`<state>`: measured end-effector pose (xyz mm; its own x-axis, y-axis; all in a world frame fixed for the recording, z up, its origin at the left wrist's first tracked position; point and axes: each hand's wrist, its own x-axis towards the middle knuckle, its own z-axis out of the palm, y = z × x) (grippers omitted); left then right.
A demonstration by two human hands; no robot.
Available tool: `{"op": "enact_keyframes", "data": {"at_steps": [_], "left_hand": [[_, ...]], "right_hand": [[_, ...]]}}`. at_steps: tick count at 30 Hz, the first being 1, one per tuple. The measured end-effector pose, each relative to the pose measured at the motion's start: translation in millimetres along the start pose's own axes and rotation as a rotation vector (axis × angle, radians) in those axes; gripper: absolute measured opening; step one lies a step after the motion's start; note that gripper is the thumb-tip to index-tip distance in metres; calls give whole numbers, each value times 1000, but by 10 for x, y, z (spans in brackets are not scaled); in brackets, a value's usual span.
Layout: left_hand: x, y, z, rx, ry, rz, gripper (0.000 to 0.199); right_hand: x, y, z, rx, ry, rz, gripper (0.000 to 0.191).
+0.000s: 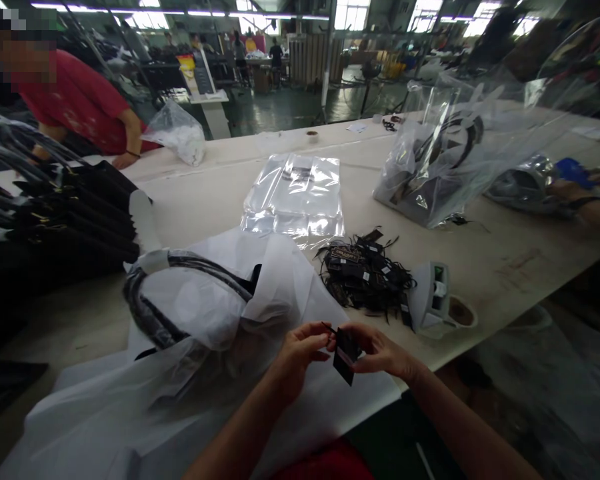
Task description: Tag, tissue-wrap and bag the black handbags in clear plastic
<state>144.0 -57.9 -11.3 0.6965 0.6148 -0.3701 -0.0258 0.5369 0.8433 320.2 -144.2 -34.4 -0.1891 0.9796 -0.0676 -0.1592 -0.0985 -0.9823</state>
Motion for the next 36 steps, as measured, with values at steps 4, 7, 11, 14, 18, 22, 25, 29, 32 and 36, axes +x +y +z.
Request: {"op": "enact_keyframes", "data": {"at_steps": [4, 7, 11, 14, 18, 22, 25, 29, 32, 36], "left_hand": [[-67, -18, 4, 144, 89, 100, 24], [-98, 6, -27, 204, 181, 189, 21], [-136, 76, -121, 237, 258, 291, 19], [-170, 93, -184, 237, 269, 294, 20], [-215, 47, -219, 234, 290, 275, 21], [-260, 19, -228, 193, 294, 257, 22], [-290, 21, -230, 142, 302, 243, 23], [-305, 8, -233, 94, 317, 220, 26], [-303, -17, -255, 72, 328, 222, 27], [-307, -32, -314, 97, 364, 243, 25]], "right_hand": [[22, -12, 97, -11, -65, 27, 54], [53, -23, 154, -91, -95, 68, 53], [87, 8, 238, -366, -159, 178, 47], [108, 54, 284, -460, -149, 184, 44], [135, 126, 303, -399, -174, 150, 45], [162, 221, 325, -320, -180, 136, 52], [183, 288, 389, -190, -175, 90, 53], [218, 363, 532, 0, -115, 21, 40], [255, 424, 637, 68, -48, 25, 31], [294, 478, 726, 186, 20, 52, 27]]}}
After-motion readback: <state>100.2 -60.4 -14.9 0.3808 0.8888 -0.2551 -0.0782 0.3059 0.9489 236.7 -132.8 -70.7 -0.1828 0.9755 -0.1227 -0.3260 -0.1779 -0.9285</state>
